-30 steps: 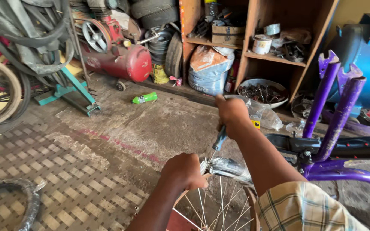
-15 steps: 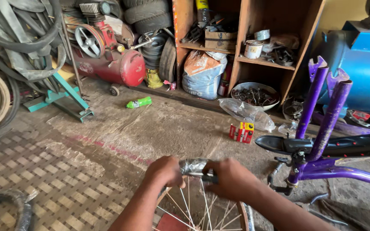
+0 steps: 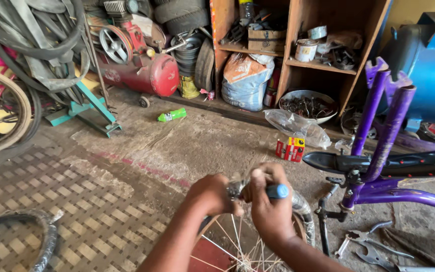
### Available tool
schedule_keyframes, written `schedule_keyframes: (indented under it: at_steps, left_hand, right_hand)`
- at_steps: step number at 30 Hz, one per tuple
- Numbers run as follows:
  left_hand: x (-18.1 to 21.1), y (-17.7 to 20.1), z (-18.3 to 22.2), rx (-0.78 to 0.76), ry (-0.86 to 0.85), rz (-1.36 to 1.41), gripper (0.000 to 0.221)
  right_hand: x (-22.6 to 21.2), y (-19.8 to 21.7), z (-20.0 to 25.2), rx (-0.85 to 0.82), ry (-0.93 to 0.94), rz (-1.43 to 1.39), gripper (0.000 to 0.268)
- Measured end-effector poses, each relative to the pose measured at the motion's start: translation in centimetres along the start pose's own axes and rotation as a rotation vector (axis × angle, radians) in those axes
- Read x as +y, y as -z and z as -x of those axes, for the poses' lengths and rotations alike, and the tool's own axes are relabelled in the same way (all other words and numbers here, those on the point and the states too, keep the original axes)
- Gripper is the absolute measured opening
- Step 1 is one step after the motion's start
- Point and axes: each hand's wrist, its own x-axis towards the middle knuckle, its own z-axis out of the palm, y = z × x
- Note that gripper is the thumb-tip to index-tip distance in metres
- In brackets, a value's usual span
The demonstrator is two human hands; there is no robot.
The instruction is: The person removes plastic wrapping from a new bicycle tire already mounted on a wheel and then uses a screwdriver to work on the tire and rim area while spinning the wheel.
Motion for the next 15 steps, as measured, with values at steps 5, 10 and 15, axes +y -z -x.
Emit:
schedule_keyframes:
  at_steps: [5, 10, 15]
  left_hand:
    - [0.5, -0.2, 4.5, 0.035, 0.092, 0.002, 0.063]
    - [4.4, -1.9, 6.4, 0.115, -0.011, -0.043, 0.060]
    - [6.9, -3.6, 7.0, 0.132, -0.054, -0.077, 0.073]
  right_hand:
    - [-4.3, -0.8, -1.4, -0.110, -0.176, 0.236, 0.020]
    - [-8.1, 0.1, -5.5, -0.133, -0.420, 0.466, 0.024]
    - [-6.7, 2.6, -8.9, -0.166, -0.737, 0.268, 0.026]
